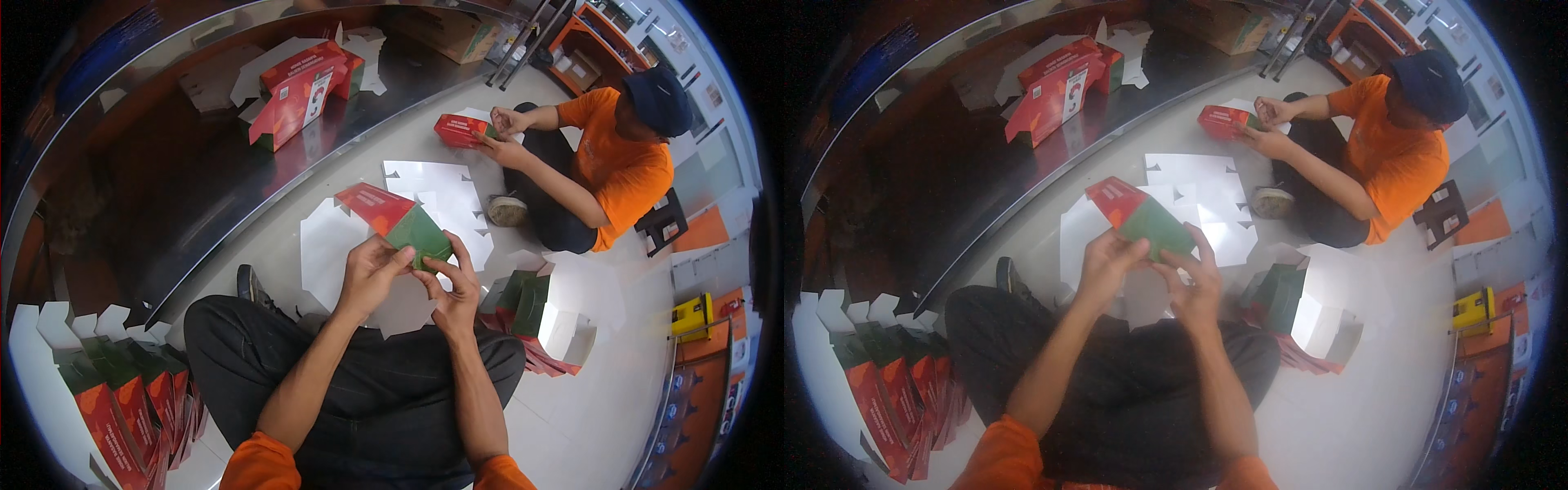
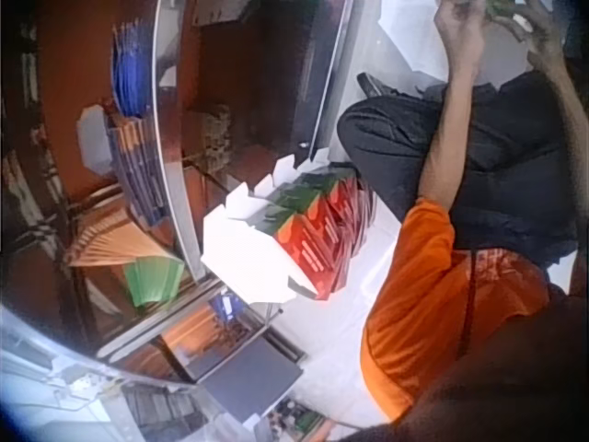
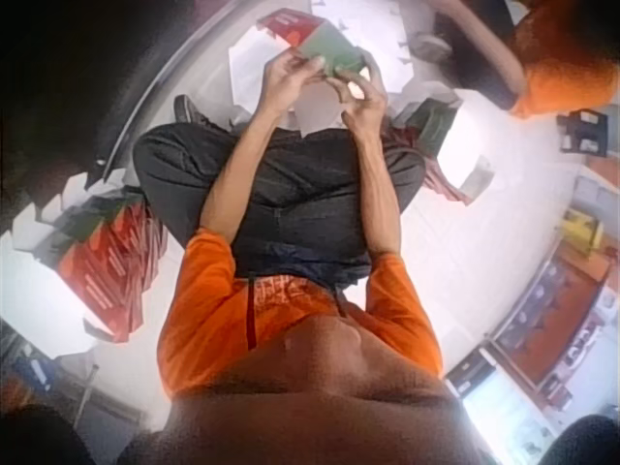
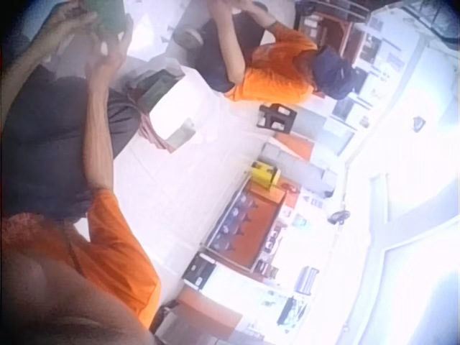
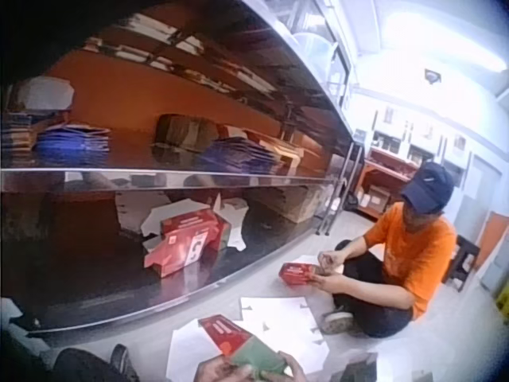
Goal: The person sits on the floor and assembles small rectangular boxes by folding flat cardboard pieces and inserting them into pre-printed sleeves. They repeatedly pick up a flat piece, fold it into a box shape, and slide it into a red and green sleeve, stacking the finished units.
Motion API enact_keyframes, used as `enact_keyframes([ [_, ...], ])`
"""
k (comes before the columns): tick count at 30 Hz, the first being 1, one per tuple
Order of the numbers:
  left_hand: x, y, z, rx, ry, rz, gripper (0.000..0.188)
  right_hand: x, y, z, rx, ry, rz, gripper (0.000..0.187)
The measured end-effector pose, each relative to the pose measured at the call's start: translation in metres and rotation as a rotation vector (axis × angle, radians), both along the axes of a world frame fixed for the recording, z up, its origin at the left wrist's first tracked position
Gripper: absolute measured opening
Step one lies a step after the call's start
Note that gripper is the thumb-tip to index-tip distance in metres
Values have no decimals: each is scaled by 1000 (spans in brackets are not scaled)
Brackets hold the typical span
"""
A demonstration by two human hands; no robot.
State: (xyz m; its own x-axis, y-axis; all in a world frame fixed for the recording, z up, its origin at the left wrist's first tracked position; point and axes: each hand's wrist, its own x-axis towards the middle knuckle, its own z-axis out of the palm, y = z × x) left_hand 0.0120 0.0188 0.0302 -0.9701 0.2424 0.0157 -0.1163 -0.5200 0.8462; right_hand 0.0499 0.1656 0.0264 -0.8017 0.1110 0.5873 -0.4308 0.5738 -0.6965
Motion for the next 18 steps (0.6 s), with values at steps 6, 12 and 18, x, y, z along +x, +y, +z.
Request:
enact_keyframes([
  [6,-2,-1,-7,-47,59,0,23,0,0,0,99,24,-10,27],
  [12,-7,-7,-8,-87,-53,31,33,-4,8,-5,226,46,57,25],
  [18,-1,-3,-10,-243,91,2,30,0,6,-3,146,-16,-59,29],
])
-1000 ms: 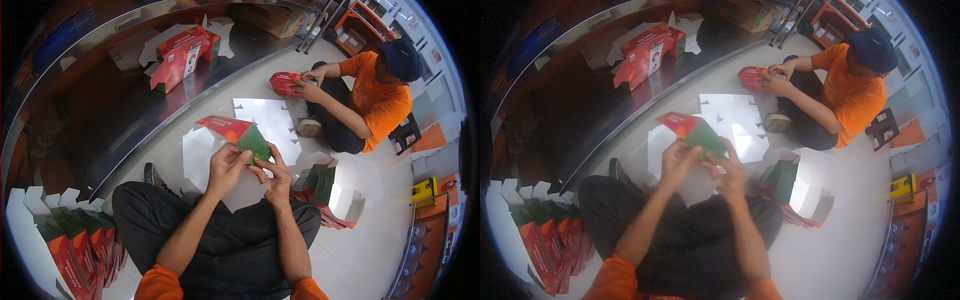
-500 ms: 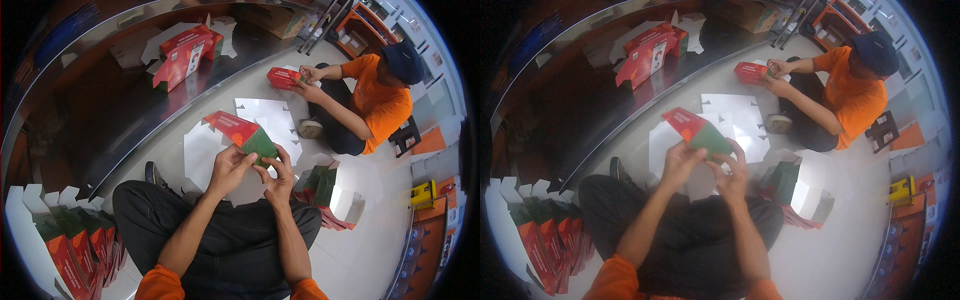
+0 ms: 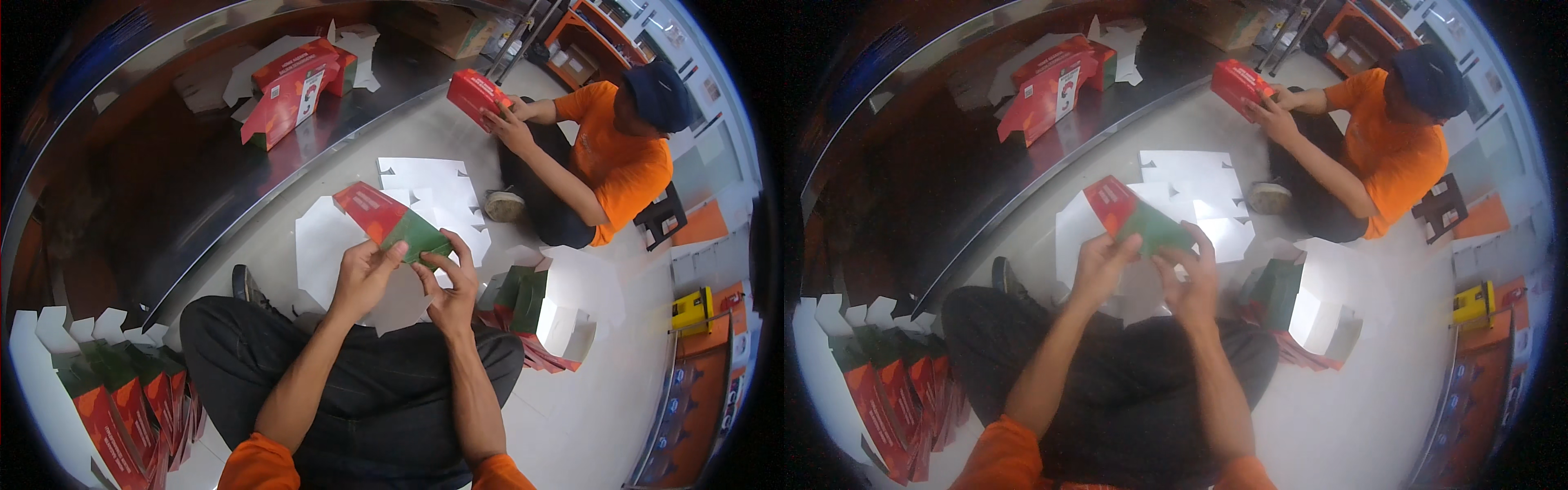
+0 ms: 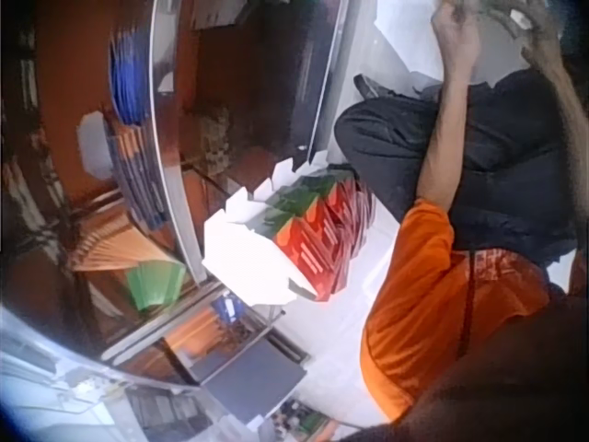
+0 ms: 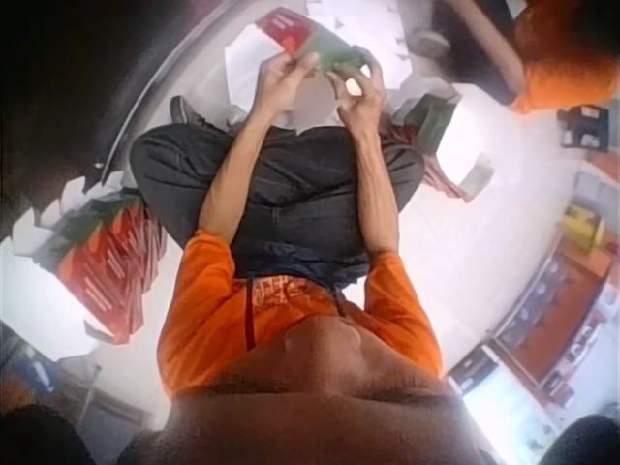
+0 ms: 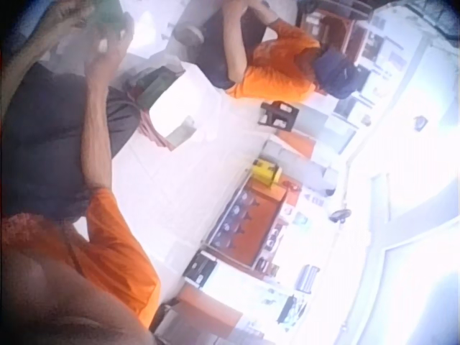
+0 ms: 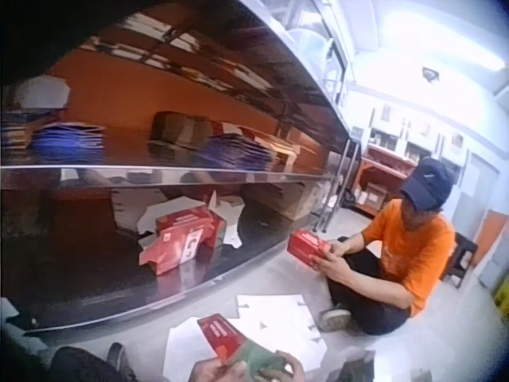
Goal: The person sits on the floor and assembles small rectangular boxes by folding flat cardboard pieces and inserting them into pre-printed sleeves. They repeatedly pick up a flat piece, fold it into a box shape, and slide it into a red and green sleeve, stacking the finished units.
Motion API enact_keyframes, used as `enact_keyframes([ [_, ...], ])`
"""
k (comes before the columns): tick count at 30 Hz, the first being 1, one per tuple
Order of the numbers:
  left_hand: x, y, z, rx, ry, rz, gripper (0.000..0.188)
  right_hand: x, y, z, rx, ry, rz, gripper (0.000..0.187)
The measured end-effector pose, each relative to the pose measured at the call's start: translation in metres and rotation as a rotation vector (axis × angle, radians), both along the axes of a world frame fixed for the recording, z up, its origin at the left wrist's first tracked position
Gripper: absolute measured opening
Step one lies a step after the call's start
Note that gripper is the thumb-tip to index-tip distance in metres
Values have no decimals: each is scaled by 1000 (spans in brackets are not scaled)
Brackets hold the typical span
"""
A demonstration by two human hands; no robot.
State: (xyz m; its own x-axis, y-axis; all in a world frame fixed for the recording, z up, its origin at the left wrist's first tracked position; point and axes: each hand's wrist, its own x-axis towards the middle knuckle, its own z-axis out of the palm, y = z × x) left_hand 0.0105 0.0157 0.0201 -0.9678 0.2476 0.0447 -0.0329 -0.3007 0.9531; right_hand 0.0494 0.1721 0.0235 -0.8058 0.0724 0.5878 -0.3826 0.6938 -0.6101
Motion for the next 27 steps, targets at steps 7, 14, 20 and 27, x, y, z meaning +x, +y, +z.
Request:
enact_keyframes([
  [7,0,9,3,270,-10,34,25,-4,-3,-8,-160,-103,16,72],
  [14,7,8,7,-90,138,94,15,-1,6,-5,-313,-321,254,102],
  [20,23,19,-21,-831,1029,-70,25,-5,38,19,-753,-129,306,96],
  [27,27,28,-40,-656,723,-248,45,-2,51,16,-297,-100,-12,61],
])
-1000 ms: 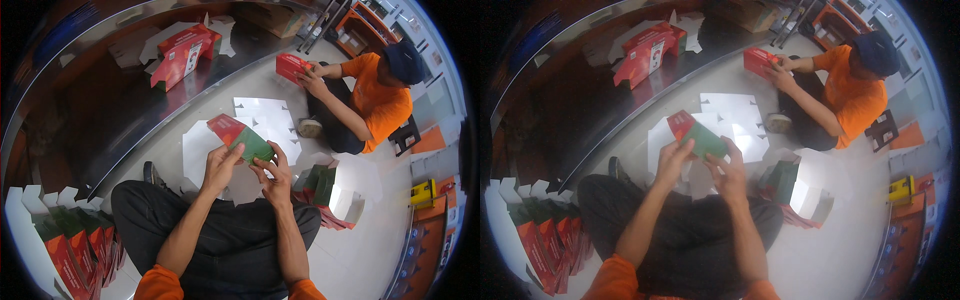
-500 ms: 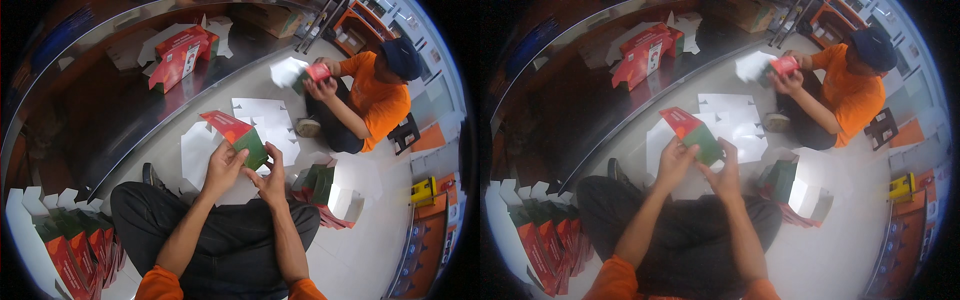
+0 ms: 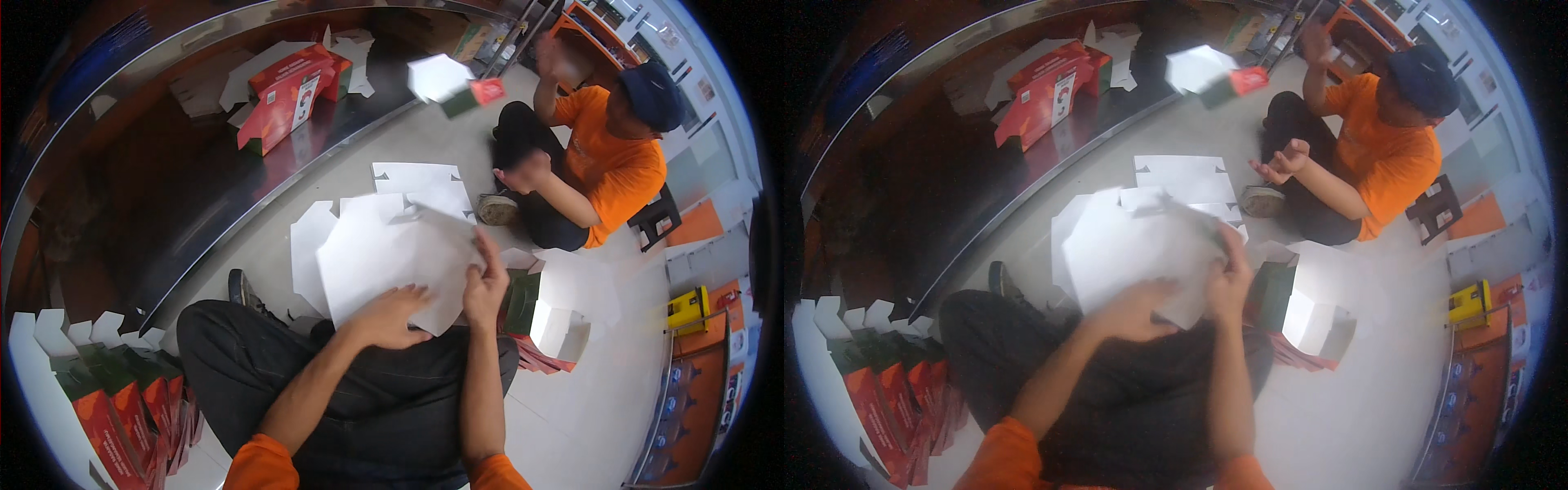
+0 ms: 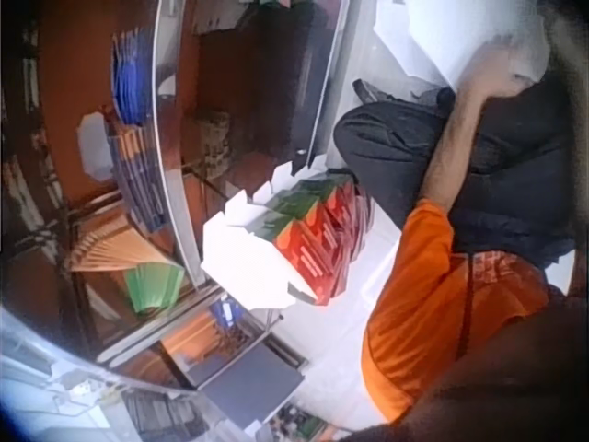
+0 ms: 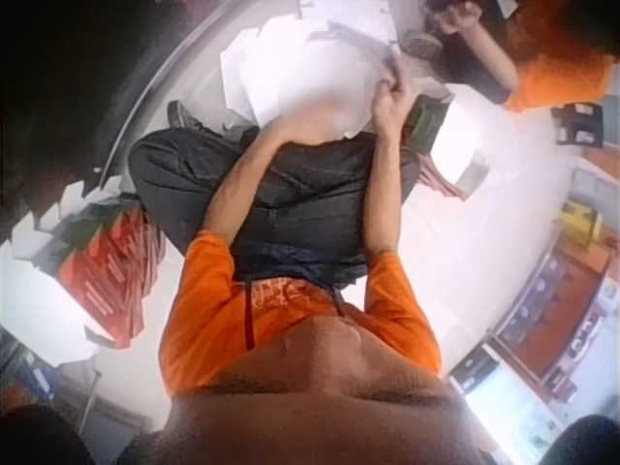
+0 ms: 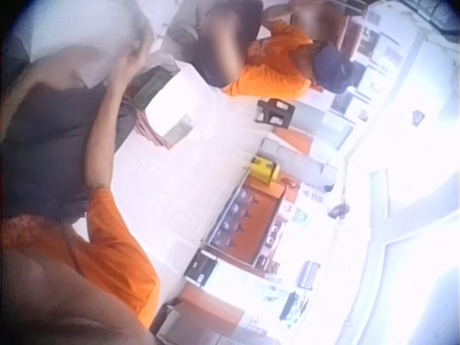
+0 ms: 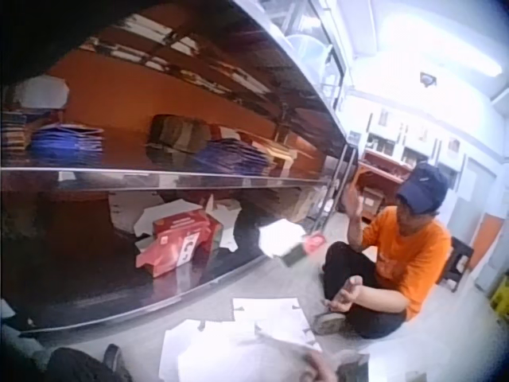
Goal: The person sits on the floor and assembles small rectangular boxes by folding flat cardboard pieces and inserting them into pre-printed sleeves. They repeatedly pick up a flat piece, fold it into a box shape, and slide it into a red and green sleeve, stacking the finished units.
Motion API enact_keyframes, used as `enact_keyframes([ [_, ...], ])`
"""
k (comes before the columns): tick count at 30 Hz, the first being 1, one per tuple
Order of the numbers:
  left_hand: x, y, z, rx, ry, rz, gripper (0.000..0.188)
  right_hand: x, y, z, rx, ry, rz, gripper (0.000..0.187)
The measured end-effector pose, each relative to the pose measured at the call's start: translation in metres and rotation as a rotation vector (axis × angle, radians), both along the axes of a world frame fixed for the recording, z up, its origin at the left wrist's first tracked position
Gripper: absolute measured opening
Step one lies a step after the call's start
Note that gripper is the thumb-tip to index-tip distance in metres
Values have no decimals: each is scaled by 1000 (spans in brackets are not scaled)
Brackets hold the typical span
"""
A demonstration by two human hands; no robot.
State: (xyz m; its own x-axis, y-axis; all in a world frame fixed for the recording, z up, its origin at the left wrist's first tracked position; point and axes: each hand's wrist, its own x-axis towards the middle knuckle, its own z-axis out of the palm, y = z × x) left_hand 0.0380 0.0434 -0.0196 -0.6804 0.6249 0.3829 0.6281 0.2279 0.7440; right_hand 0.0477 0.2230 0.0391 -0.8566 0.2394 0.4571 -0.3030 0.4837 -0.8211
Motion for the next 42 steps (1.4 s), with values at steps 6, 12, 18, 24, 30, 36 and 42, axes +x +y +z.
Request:
enact_keyframes([
  [6,-44,-40,30,1102,-1281,238,33,10,-30,1,97,-65,724,45],
  [12,-38,-35,32,1234,-1223,176,34,15,-59,7,-106,34,249,32],
  [18,-35,-30,32,1185,-1148,141,35,14,-49,9,361,-63,329,44],
  [24,-26,-16,35,1030,-996,276,35,15,-62,-1,368,-163,149,43],
  [30,-20,-12,37,857,-811,229,27,12,-71,-12,316,-360,211,65],
  [36,-34,-50,40,57,-534,217,37,8,-28,-10,222,-467,287,53],
  [42,-27,-52,45,-256,-218,162,40,-10,-36,-20,396,-615,187,38],
])
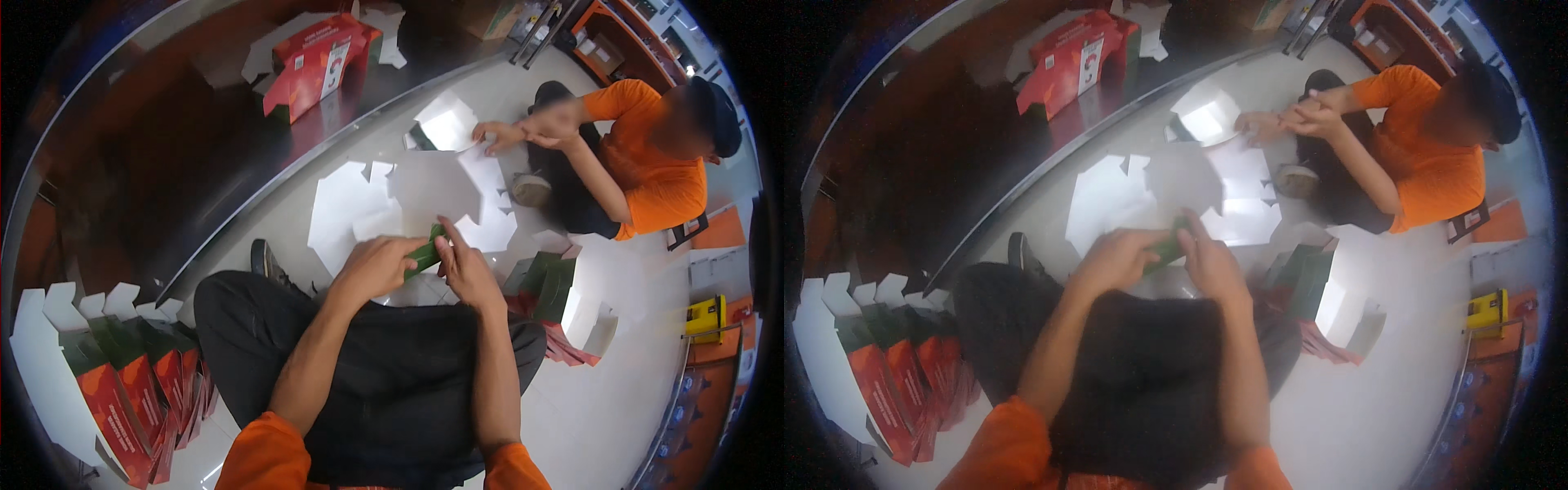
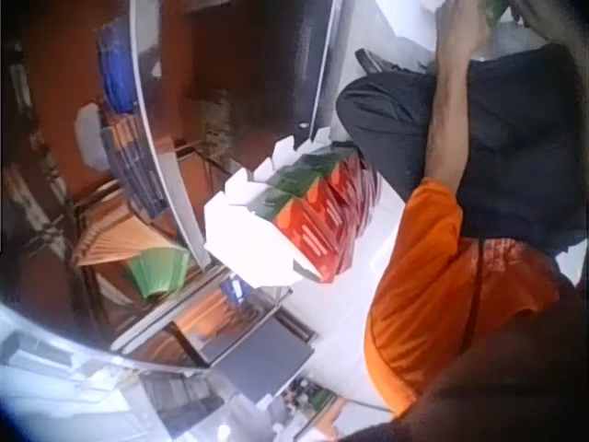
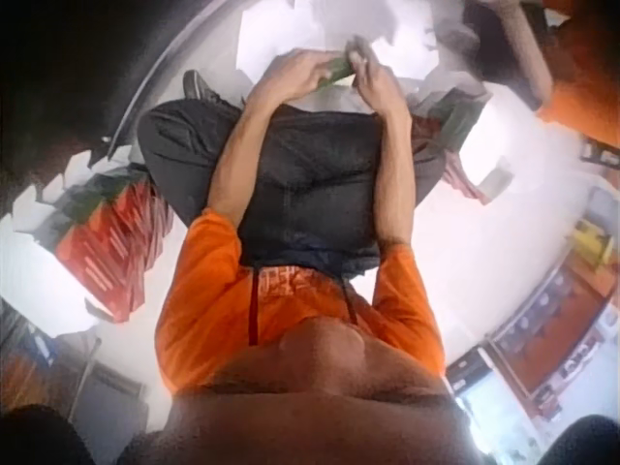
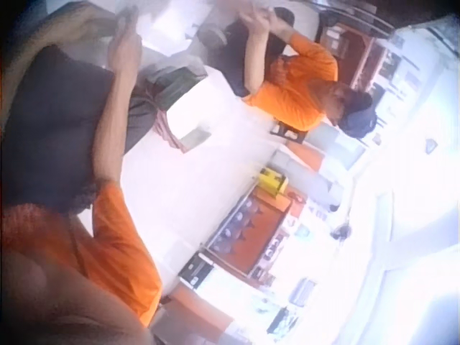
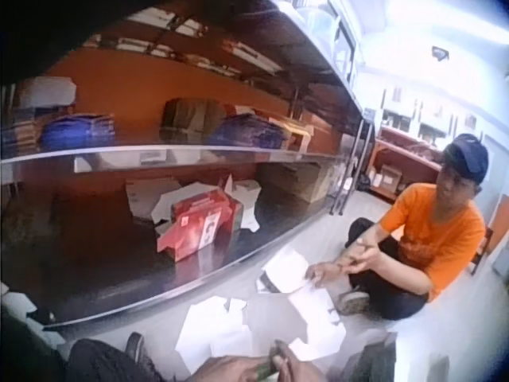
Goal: The person sits on the floor and assembles small rectangular boxes by folding flat cardboard pieces and inserting them into pre-printed sleeves. They repeatedly pick up a flat piece, fold it into a box shape, and slide it into a red and green sleeve, stacking the finished units.
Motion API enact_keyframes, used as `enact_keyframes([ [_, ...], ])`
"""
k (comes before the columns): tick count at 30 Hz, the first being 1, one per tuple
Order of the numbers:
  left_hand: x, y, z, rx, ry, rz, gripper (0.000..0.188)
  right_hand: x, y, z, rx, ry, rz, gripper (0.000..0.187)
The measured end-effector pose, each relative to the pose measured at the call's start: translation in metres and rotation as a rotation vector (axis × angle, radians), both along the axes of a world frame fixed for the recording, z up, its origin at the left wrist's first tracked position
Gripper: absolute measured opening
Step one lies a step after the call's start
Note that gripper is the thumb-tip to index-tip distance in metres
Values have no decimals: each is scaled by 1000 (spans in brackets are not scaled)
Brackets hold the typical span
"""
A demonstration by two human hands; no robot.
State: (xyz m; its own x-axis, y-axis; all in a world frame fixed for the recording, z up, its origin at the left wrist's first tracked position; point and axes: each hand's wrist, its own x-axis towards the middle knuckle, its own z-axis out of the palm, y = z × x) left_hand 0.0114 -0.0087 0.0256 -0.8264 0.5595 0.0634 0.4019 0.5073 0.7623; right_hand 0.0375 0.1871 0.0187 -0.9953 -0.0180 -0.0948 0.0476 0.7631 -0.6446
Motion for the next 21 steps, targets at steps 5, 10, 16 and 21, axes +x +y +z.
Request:
enact_keyframes([
  [5,-8,-2,-13,80,167,190,30,-2,9,-19,-269,23,-134,38],
  [10,-6,-2,-1,7,279,362,28,0,-11,-9,-423,333,-244,30],
  [16,-6,0,3,76,296,383,30,4,-8,-7,-513,355,-356,30],
  [21,-6,7,-6,198,330,513,31,6,-18,-1,-615,398,-476,31],
])
